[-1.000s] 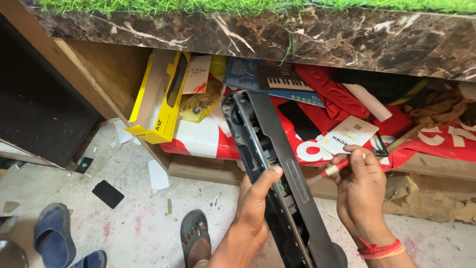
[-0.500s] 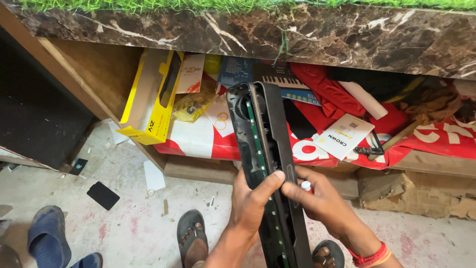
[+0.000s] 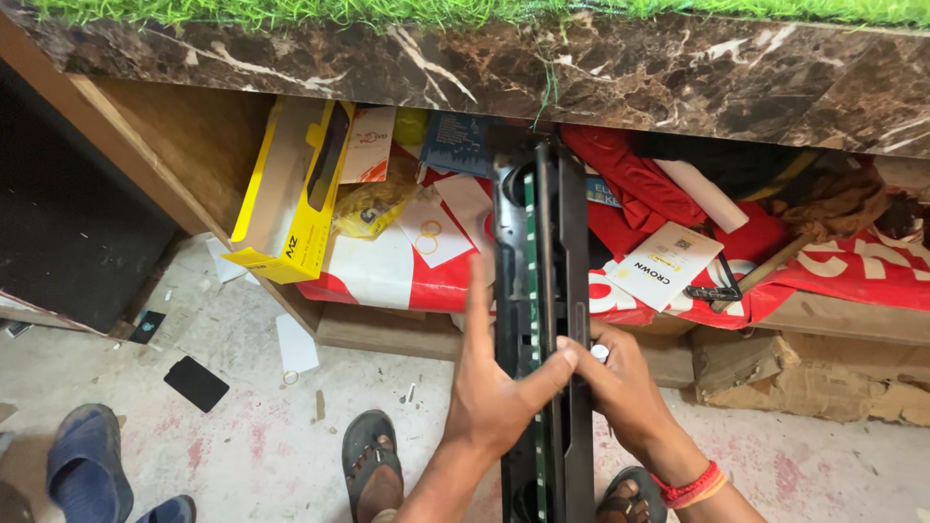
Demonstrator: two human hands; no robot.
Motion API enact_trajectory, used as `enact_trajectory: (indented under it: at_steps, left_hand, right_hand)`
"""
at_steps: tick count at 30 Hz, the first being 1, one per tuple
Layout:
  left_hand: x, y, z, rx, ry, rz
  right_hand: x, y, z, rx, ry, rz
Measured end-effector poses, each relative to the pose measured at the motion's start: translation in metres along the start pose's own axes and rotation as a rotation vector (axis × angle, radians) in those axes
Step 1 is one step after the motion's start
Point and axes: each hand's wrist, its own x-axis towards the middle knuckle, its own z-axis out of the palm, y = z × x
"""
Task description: The person pries open the casing of a black speaker-like electronic device, working the housing apart by hand and removing internal parts. They then hold a phone midframe and unscrew its screws with a red-handled screwdriver, turning the frame to reach different sides.
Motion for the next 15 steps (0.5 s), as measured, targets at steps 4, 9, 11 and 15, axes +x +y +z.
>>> enact_trajectory:
  at_steps: [4, 9, 11, 15]
  left_hand:
    - [-0.003, 0.008, 0.002, 0.153, -0.015, 0.062]
    - [-0.005, 0.010, 0.003, 0.109, 0.003, 0.040]
    - [-0.004, 0.008, 0.003, 0.109, 0.014, 0.054]
    - [-0.001, 0.005, 0.000, 0.112, 0.037, 0.099]
  right_hand:
    - [-0.001, 0.000, 0.000, 0.036, -0.018, -0.160]
    - [-0.005, 0.003, 0.004, 0.004, 0.007, -0.249]
    - [-0.003, 0.006, 0.005, 0.012, 0.017, -0.252]
    - [0.001, 0.012, 0.004, -0.002, 0.061, -0.253]
